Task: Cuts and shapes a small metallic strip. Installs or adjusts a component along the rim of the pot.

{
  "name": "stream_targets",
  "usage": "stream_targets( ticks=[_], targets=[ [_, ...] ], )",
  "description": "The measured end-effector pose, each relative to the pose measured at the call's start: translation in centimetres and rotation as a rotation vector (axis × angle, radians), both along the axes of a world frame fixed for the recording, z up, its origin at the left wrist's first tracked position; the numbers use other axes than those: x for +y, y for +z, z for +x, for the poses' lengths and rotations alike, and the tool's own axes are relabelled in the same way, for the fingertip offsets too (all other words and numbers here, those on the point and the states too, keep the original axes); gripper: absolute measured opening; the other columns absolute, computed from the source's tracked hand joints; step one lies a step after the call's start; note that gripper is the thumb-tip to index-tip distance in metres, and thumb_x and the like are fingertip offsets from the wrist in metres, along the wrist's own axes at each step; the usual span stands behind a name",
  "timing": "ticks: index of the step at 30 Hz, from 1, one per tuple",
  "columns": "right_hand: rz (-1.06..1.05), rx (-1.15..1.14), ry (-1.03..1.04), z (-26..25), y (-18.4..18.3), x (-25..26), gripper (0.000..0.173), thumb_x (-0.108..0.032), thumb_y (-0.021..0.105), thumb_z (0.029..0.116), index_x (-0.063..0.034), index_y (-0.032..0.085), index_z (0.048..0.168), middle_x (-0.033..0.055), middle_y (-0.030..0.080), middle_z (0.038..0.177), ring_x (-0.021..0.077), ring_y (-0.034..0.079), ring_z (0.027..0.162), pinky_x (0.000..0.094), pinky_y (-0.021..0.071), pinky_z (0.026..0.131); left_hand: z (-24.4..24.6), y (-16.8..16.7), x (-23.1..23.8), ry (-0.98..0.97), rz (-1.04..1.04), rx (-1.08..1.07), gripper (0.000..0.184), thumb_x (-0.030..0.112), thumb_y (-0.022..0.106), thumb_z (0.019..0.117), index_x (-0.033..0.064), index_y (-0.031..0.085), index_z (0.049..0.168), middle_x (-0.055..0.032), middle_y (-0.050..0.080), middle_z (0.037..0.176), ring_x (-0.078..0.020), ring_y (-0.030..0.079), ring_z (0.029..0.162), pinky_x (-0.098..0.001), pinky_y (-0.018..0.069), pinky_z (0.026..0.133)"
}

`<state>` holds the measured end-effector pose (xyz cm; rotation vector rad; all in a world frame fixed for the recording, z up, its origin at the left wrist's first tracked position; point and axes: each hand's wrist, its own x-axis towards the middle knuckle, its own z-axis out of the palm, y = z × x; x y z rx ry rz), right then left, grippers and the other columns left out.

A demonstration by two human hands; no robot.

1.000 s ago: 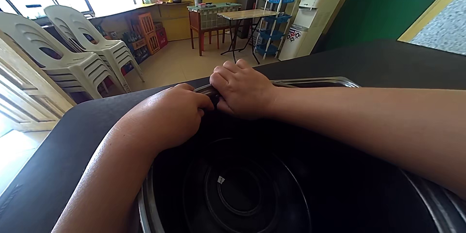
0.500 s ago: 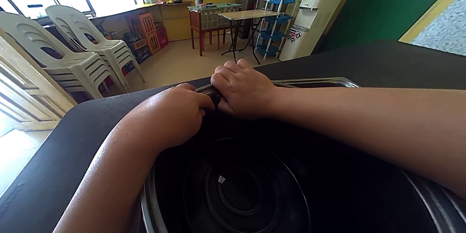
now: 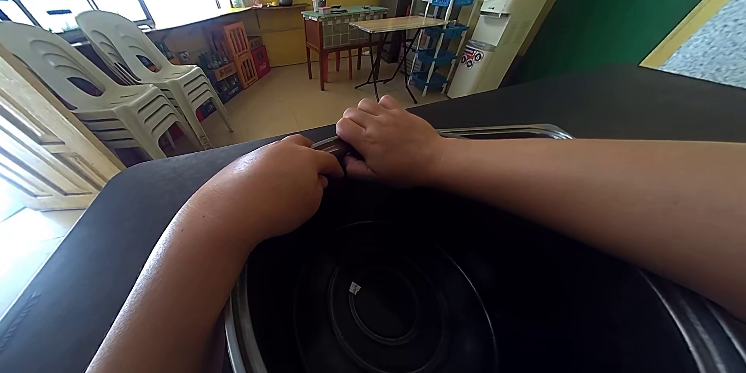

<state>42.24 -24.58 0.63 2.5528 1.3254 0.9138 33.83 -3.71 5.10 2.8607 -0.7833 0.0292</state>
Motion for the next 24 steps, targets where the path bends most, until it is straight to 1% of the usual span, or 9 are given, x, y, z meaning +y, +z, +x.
stream_targets(
  ticks=[2, 4, 7, 9, 10, 14, 17, 20, 24],
  targets=[
    [-0.004, 0.026, 0.004, 0.0, 0.2, 0.0, 0.035, -0.036, 0.053, 0.0951, -0.0037, 0.063, 0.103, 0.0144, 0.064, 0.099, 0.0349, 0.062, 0.097, 0.0472, 0.0425, 0.074, -0.2, -0.2, 0.0, -0.008, -0.008, -0.019, 0.03, 0.012, 0.052, 0.1069, 0.0212, 0.072, 0.127, -0.0154, 0.06, 0.14, -0.0308, 0.059, 0.127, -0.0493, 0.0489, 0.099],
    [-0.015, 0.069, 0.009, -0.1, 0.5, -0.1, 0.037, -0.038, 0.058, 0.0939, -0.0027, 0.063, 0.105, 0.0153, 0.065, 0.102, 0.0357, 0.062, 0.1, 0.0479, 0.0436, 0.075, -0.2, -0.2, 0.1, -0.013, -0.014, -0.019, 0.03, 0.012, 0.052, 0.1069, 0.0206, 0.072, 0.128, -0.0161, 0.06, 0.14, -0.0318, 0.058, 0.13, -0.0501, 0.0478, 0.101],
    [-0.046, 0.117, 0.011, -0.2, 0.8, -0.1, 0.051, -0.04, 0.075, 0.0807, -0.0013, 0.062, 0.111, 0.0167, 0.063, 0.106, 0.0369, 0.061, 0.102, 0.0495, 0.0439, 0.078, -0.1, -0.4, 0.2, -0.028, -0.016, -0.041, 0.03, 0.011, 0.052, 0.1064, 0.02, 0.073, 0.126, -0.017, 0.061, 0.14, -0.0329, 0.059, 0.128, -0.0511, 0.0482, 0.1],
    [-0.064, 0.129, 0.003, -0.3, 0.9, -0.1, 0.059, -0.04, 0.08, 0.0742, -0.001, 0.061, 0.114, 0.017, 0.063, 0.108, 0.0372, 0.06, 0.104, 0.0498, 0.044, 0.079, -0.1, -0.4, 0.1, -0.025, -0.023, -0.042, 0.029, 0.011, 0.053, 0.1063, 0.0192, 0.073, 0.125, -0.0179, 0.06, 0.14, -0.0342, 0.058, 0.13, -0.0527, 0.0478, 0.1],
    [-0.07, 0.146, -0.008, -0.4, 1.0, -0.1, 0.061, -0.04, 0.081, 0.0734, -0.0008, 0.061, 0.115, 0.0171, 0.063, 0.109, 0.0373, 0.06, 0.105, 0.0502, 0.0441, 0.08, 0.0, -0.3, 0.1, -0.018, -0.019, -0.036, 0.029, 0.012, 0.052, 0.1066, 0.0199, 0.073, 0.126, -0.0176, 0.06, 0.141, -0.0342, 0.057, 0.131, -0.053, 0.0476, 0.101],
    [-0.085, 0.204, -0.045, -0.7, 1.4, 0.1, 0.055, -0.037, 0.076, 0.0793, -0.0011, 0.06, 0.118, 0.0167, 0.062, 0.113, 0.0364, 0.058, 0.109, 0.0502, 0.0431, 0.083, 0.5, 0.3, 0.1, 0.031, 0.042, 0.034, 0.03, 0.023, 0.05, 0.1087, 0.0289, 0.07, 0.129, -0.012, 0.055, 0.148, -0.0302, 0.054, 0.135, -0.0519, 0.0483, 0.103],
    [-0.081, 0.21, -0.055, -0.8, 1.5, 0.1, 0.049, -0.035, 0.071, 0.0844, -0.0007, 0.06, 0.117, 0.0176, 0.062, 0.115, 0.0368, 0.058, 0.111, 0.0505, 0.0432, 0.084, 0.5, 0.2, 0.1, 0.037, 0.03, 0.023, 0.029, 0.023, 0.05, 0.1086, 0.03, 0.071, 0.127, -0.0103, 0.057, 0.146, -0.0288, 0.054, 0.135, -0.0518, 0.0483, 0.103],
    [-0.069, 0.183, -0.052, -0.7, 1.2, 0.2, 0.043, -0.035, 0.068, 0.0875, -0.0012, 0.061, 0.114, 0.0167, 0.063, 0.111, 0.0364, 0.059, 0.109, 0.0496, 0.0436, 0.082, 0.5, 0.2, 0.2, 0.023, 0.031, 0.011, 0.029, 0.023, 0.05, 0.1084, 0.0293, 0.071, 0.127, -0.011, 0.057, 0.145, -0.0292, 0.054, 0.135, -0.0513, 0.0485, 0.102],
    [-0.065, 0.163, -0.053, -0.7, 1.1, 0.2, 0.043, -0.034, 0.069, 0.0876, -0.0015, 0.062, 0.114, 0.0161, 0.063, 0.11, 0.0357, 0.059, 0.108, 0.0486, 0.0431, 0.081, 0.5, 0.1, 0.2, 0.016, 0.023, 0.016, 0.029, 0.022, 0.05, 0.1082, 0.0283, 0.071, 0.127, -0.0115, 0.057, 0.145, -0.0288, 0.055, 0.134, -0.0514, 0.0488, 0.102]
  ],
)
